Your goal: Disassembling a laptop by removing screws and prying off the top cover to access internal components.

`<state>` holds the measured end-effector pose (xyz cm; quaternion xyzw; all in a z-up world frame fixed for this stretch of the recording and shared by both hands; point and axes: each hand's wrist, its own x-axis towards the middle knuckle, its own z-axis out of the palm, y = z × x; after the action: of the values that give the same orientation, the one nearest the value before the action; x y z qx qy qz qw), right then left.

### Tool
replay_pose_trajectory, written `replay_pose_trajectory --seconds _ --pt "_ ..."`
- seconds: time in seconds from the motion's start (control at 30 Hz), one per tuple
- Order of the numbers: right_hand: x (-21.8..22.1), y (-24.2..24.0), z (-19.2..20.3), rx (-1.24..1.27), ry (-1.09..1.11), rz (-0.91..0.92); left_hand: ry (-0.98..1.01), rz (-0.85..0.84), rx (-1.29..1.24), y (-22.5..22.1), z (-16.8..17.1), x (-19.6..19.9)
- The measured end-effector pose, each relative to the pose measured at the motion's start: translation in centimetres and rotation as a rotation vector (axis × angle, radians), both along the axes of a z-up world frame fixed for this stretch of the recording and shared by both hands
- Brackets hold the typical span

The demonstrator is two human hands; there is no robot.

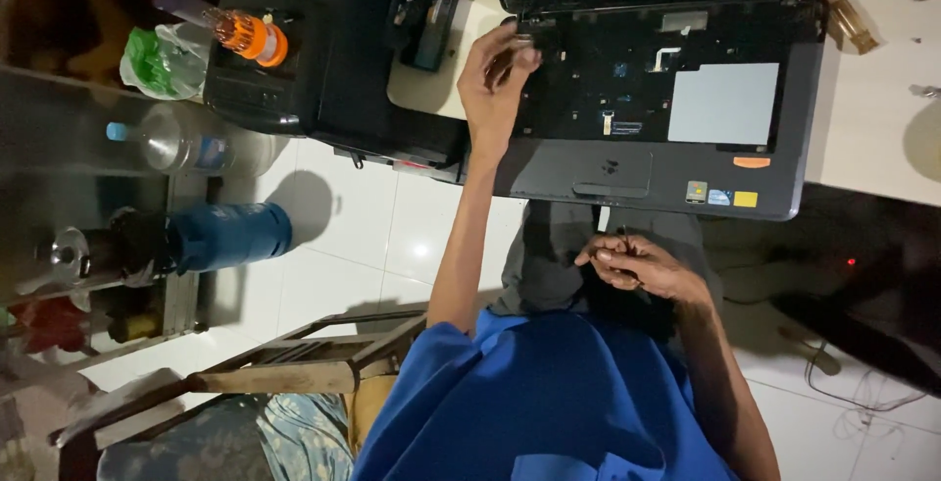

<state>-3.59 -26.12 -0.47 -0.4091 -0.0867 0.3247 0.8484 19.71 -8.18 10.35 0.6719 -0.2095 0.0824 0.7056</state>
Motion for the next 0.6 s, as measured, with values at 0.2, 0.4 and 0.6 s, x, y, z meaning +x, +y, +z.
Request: replay_pose_trajectory --seconds 0.2,0.4,0.6 --pt "0.9 -0.3 3.0 -0.302 -0.223 0.277 0.037 -0.073 0.167 -0.7 -1.4 2.7" --pt "4.9 -2.1 14.2 -0.451 -0.641 0.193 -0.03 -0.031 0.297 -1.3 -1.1 3.2" --pt "17.0 -2.0 16.3 -1.074 -0.792 -0.539 -0.073 -0.004 0.271 -0.9 -0.7 2.9"
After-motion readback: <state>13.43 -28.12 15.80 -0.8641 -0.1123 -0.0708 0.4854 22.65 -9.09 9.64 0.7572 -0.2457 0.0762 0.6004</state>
